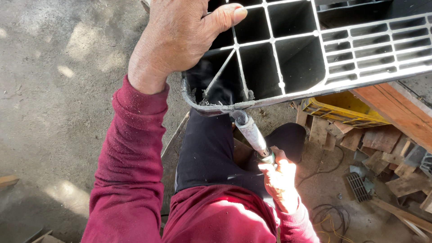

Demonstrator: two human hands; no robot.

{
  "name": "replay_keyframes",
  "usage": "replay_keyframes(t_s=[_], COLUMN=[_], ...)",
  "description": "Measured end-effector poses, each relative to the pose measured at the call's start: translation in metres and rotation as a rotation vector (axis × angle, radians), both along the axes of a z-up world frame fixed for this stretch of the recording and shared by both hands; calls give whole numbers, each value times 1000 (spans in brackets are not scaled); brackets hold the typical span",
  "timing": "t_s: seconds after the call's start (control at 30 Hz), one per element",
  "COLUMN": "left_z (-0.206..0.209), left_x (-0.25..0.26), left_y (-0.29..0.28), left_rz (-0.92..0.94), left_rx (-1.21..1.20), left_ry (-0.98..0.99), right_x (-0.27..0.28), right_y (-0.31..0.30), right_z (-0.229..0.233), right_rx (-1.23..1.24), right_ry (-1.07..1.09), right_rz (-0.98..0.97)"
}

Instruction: The person uses a soldering iron to melt and fuse the seams of a black plastic crate. They hold the crate steady with one hand while applying the hot tool to the edges, generating smoke as the plastic melts.

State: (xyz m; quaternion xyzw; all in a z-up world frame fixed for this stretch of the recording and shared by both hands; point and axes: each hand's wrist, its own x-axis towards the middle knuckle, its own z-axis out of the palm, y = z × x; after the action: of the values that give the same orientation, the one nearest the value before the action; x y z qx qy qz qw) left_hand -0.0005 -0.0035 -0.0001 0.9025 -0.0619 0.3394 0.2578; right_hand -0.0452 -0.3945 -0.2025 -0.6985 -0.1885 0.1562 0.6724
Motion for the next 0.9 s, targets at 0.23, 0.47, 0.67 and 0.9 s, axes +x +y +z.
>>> replay_keyframes(t_s=[0.23,0.47,0.67,0.9], left_z=[6,4,4,-4], left_x=[0,-2,-11,-49], left_y=[-3,-2,-5,-21], left_rz=[6,16,-105,-208], left_rx=[29,14,-373,-713], left_ry=[-44,-15,0,-126], right_x=[0,4,7,13], right_y=[-4,-4,4,12], right_z=[-8,-5,-5,-1], right_rx=[37,-59,-59,-84], right_ry=[87,126,183,46], right_rz=[-4,-3,35,69])
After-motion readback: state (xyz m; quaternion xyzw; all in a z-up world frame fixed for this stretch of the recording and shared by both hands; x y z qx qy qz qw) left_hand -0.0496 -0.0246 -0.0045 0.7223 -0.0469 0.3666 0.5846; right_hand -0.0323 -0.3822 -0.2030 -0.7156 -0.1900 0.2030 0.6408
